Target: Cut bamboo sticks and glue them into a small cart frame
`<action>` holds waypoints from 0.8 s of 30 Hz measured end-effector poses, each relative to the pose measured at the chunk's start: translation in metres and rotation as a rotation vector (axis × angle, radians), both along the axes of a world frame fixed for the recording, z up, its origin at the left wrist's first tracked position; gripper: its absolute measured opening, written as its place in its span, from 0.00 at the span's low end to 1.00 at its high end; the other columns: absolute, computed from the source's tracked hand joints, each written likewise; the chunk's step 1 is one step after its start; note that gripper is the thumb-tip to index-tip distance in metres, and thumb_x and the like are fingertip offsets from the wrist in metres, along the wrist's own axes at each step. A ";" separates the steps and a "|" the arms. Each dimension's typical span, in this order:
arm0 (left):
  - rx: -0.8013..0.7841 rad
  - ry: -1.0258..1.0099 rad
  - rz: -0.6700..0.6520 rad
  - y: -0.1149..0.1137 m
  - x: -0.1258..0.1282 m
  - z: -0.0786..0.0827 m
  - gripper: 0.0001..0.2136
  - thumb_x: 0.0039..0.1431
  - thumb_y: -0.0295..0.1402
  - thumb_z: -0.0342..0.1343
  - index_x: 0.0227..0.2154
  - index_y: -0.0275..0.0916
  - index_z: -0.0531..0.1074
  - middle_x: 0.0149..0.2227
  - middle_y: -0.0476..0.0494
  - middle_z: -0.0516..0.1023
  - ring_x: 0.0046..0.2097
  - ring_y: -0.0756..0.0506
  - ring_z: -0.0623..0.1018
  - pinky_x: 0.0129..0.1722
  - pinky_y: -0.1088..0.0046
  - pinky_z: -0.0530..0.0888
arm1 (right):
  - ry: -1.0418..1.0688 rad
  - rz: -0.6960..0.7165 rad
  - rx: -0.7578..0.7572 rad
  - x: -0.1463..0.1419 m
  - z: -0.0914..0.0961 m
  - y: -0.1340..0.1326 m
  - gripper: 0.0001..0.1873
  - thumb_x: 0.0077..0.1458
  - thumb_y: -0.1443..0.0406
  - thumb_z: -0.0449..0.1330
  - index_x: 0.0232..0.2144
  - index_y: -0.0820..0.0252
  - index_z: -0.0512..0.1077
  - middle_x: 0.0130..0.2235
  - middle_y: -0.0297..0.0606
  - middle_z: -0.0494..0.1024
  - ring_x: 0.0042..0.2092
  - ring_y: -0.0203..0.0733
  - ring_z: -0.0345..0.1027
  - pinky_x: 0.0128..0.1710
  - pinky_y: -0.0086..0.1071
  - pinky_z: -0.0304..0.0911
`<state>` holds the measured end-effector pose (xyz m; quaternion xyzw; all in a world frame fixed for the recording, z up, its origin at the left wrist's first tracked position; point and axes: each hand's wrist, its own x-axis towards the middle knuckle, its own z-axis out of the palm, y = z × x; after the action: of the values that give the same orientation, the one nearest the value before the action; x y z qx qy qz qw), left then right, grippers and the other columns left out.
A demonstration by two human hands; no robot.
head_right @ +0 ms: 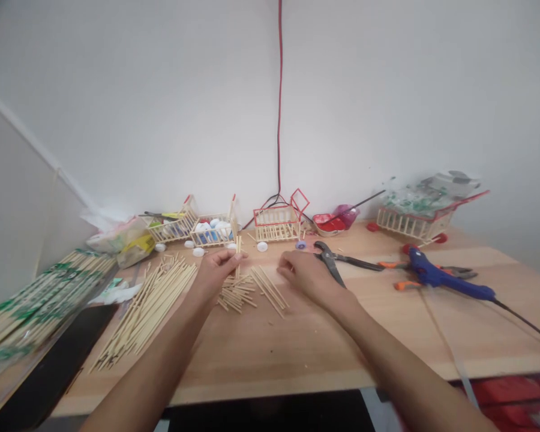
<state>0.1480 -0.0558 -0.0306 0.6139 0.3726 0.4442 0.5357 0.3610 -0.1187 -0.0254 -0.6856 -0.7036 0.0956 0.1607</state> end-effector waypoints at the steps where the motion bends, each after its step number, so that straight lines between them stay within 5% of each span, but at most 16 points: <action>1: -0.006 -0.001 -0.001 0.000 0.001 -0.001 0.18 0.46 0.46 0.63 0.28 0.32 0.77 0.20 0.53 0.63 0.24 0.54 0.61 0.25 0.78 0.57 | -0.030 0.008 -0.061 -0.009 0.000 0.005 0.08 0.55 0.64 0.55 0.31 0.59 0.73 0.34 0.38 0.79 0.35 0.39 0.69 0.33 0.30 0.57; 13: -0.091 0.057 -0.074 0.003 0.005 -0.012 0.20 0.44 0.48 0.63 0.24 0.32 0.74 0.17 0.53 0.63 0.22 0.54 0.61 0.24 0.78 0.55 | -0.139 -0.028 -0.237 -0.042 -0.006 0.031 0.08 0.49 0.70 0.56 0.28 0.64 0.75 0.34 0.51 0.80 0.35 0.49 0.72 0.27 0.32 0.51; 20: -0.188 0.014 -0.153 -0.002 0.009 -0.012 0.21 0.41 0.48 0.66 0.24 0.31 0.76 0.18 0.53 0.64 0.21 0.56 0.61 0.22 0.79 0.55 | 0.022 0.010 -0.128 -0.010 -0.013 0.030 0.07 0.55 0.69 0.51 0.34 0.62 0.69 0.34 0.40 0.77 0.33 0.38 0.68 0.30 0.28 0.54; 24: -0.221 0.013 -0.143 -0.002 0.012 -0.016 0.20 0.41 0.46 0.66 0.25 0.31 0.77 0.18 0.51 0.67 0.20 0.56 0.62 0.21 0.79 0.56 | 0.226 0.027 0.056 0.003 -0.022 0.031 0.07 0.58 0.65 0.49 0.33 0.61 0.65 0.29 0.35 0.73 0.30 0.36 0.64 0.29 0.28 0.53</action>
<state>0.1603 -0.0575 -0.0465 0.5789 0.3779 0.3573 0.6280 0.3644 -0.0874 -0.0471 -0.6560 -0.6926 0.1547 0.2570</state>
